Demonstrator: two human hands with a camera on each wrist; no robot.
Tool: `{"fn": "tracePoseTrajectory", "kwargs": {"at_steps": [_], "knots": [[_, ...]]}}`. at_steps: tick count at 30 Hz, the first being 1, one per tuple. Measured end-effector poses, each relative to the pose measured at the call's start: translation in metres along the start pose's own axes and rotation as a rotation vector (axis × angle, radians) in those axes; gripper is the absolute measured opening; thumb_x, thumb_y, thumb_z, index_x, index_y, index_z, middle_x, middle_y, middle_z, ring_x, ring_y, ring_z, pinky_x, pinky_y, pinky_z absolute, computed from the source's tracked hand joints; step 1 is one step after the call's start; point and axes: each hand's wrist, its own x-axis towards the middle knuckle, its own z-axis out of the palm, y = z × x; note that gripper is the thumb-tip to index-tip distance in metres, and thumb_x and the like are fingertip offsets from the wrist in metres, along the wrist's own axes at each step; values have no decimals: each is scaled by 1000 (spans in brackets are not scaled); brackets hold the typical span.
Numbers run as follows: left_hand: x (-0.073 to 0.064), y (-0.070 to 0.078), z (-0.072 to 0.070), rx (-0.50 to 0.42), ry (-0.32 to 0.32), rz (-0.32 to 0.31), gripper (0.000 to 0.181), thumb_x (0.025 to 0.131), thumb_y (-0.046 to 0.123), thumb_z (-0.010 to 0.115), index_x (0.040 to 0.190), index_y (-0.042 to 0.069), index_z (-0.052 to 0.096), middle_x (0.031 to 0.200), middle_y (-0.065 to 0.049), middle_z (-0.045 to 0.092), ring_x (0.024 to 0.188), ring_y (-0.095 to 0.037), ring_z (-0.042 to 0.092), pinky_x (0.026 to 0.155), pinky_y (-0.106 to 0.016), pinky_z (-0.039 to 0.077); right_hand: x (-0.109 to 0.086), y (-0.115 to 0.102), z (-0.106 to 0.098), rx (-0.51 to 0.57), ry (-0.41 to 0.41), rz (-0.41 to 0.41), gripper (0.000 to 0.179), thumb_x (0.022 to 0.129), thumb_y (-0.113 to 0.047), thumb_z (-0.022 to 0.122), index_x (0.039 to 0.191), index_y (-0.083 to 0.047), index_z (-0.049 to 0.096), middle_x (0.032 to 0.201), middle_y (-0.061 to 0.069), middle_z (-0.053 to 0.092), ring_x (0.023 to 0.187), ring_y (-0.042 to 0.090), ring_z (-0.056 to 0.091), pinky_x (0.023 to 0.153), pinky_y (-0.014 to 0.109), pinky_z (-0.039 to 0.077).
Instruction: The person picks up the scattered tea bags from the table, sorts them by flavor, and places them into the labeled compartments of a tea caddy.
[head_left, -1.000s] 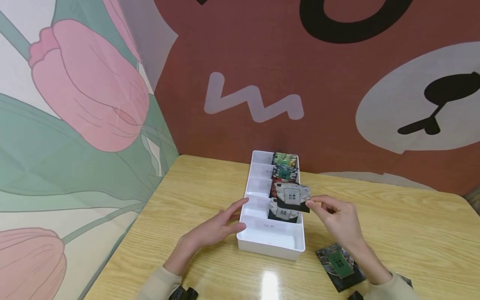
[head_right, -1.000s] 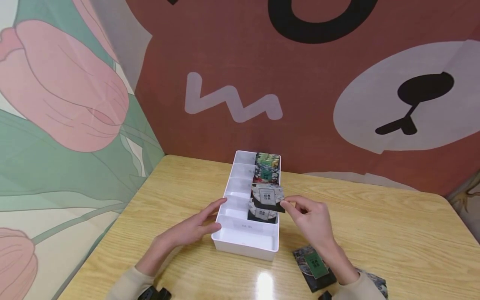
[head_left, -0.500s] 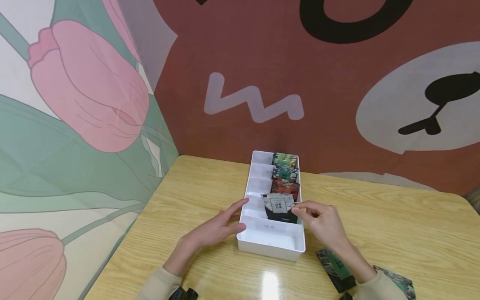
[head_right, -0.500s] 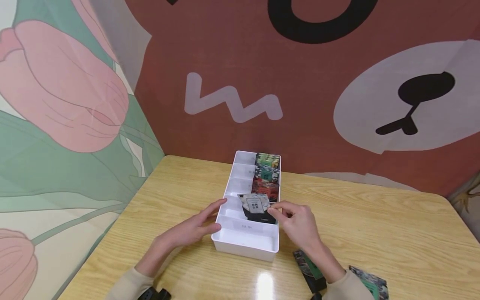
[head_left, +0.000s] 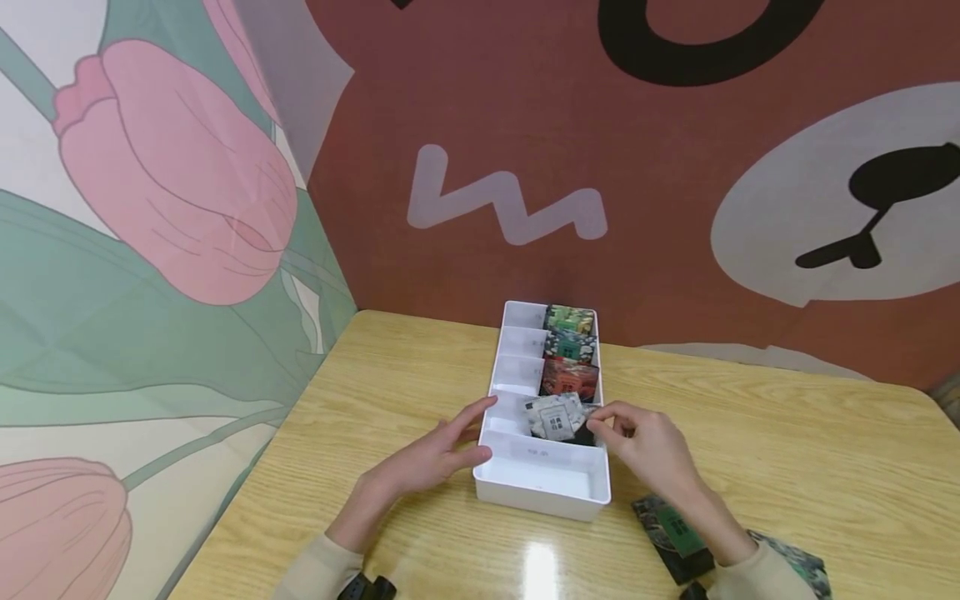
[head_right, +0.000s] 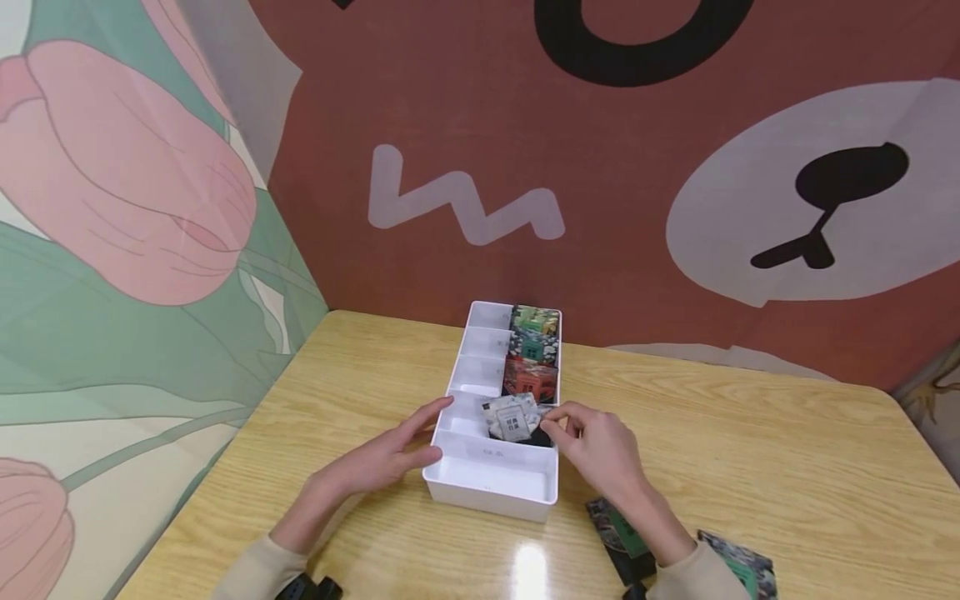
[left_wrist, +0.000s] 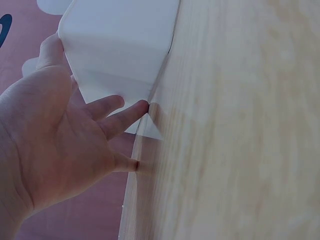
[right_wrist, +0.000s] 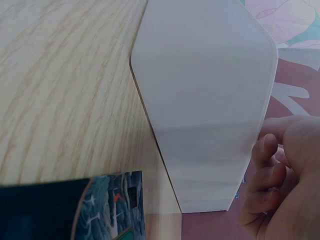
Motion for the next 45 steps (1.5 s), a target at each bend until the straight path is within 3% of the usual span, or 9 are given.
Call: {"fn": "tracePoseTrajectory", "kwargs": {"at_steps": [8,12,16,21,29,34,38,41,45], "knots": [[1,-1,1,-21,-1,-3,67,103,38,53,156,45,14,162,-1,31,145,-20,39,123,-52,17,1,-3,-4,19,41,-30,12,91,-25,74,99,-16,74,58,-9,47,45,4,33,43,22,26],[2,-2,1,-26,-5,-14,66,103,37,53,156,45,14,162,0,31,145,-21,38,124,-55,8,1,-5,-6,18,36,-51,14,91,-23,74,103,-16,75,58,-10,46,46,3,34,43,22,28],[2,-2,0,-22,-5,-19,66,103,38,53,156,45,14,163,0,29,146,-20,38,123,-58,2,3,-5,-5,22,-23,-87,21,91,-21,73,112,-18,75,56,-12,46,46,2,34,43,21,29],[1,-1,0,-7,0,-20,67,102,39,53,156,46,14,162,1,31,145,-20,38,121,-60,-4,5,-4,-4,23,-77,-76,23,94,-25,70,116,-20,74,49,-13,36,43,1,25,42,20,23],[0,-1,1,-2,4,-16,66,102,42,53,155,48,14,162,2,31,144,-20,40,121,-60,-5,0,1,-8,34,-45,-45,23,97,-30,66,117,-22,74,51,-11,32,45,2,23,44,21,23],[1,-3,1,-11,1,-14,65,102,42,52,155,48,14,160,-1,35,144,-20,40,123,-57,2,-8,4,-17,35,-19,-20,25,97,-34,65,116,-20,75,53,-9,33,46,3,25,44,22,25],[1,-3,1,-23,1,-16,65,102,41,52,155,47,14,160,-2,36,144,-20,40,124,-51,15,-14,9,-25,15,-15,-18,24,96,-32,67,115,-18,75,53,-9,36,46,3,26,44,22,26],[1,-2,1,-37,-4,-16,66,102,41,53,155,45,15,160,-2,35,144,-20,39,120,-47,29,-20,14,-31,-2,-31,1,25,96,-31,67,116,-18,74,53,-9,37,46,3,27,44,22,26],[0,0,1,-35,-3,-20,66,102,43,53,156,44,15,159,-2,36,144,-20,40,119,-47,31,-29,22,-39,-22,-75,34,29,96,-35,67,118,-18,73,54,-8,38,46,4,28,44,22,27]]}}
